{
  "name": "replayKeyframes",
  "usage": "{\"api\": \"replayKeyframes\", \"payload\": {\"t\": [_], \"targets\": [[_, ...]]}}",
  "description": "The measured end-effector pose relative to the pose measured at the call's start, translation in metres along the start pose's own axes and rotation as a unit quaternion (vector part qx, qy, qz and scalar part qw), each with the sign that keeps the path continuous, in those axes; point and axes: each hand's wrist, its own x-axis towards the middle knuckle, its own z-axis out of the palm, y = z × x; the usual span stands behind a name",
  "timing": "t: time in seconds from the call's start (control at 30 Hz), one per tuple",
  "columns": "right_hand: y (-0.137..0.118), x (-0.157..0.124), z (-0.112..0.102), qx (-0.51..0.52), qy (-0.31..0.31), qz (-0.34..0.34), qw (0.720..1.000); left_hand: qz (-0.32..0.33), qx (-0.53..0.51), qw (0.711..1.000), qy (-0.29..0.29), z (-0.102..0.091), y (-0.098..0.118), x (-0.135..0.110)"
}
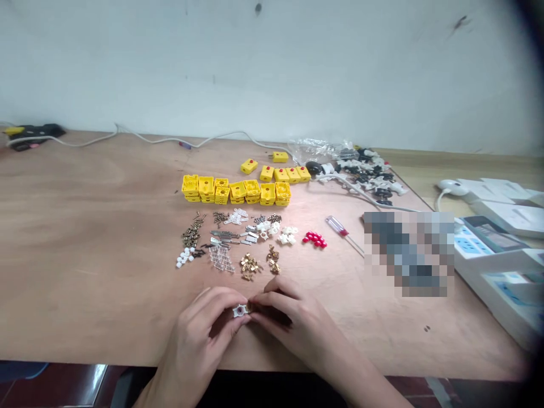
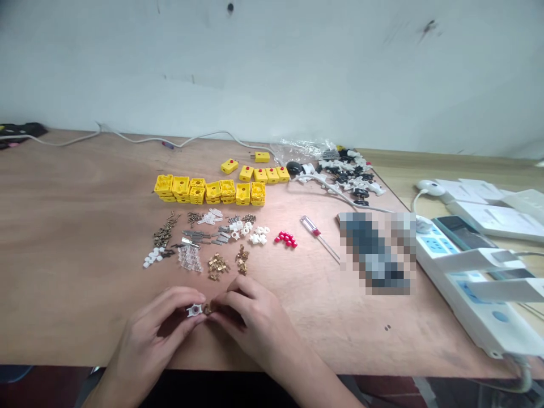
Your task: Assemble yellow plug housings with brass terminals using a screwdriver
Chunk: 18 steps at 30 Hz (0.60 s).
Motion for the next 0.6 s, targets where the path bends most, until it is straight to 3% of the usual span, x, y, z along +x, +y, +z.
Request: {"api": "replayKeyframes", "payload": {"t": [0.4,0.6], "targets": [[-0.006,-0.001,-0.009,0.078,0.014,0.009,0.997,0.023,-0.007,1.0,-0.004,0.002,-0.002,0.0],[-0.009,0.002,-0.013,0.088,0.037,-0.025,0.995,0.035,0.006,0.999,-0.004,0.002,-0.005,0.001]]}}
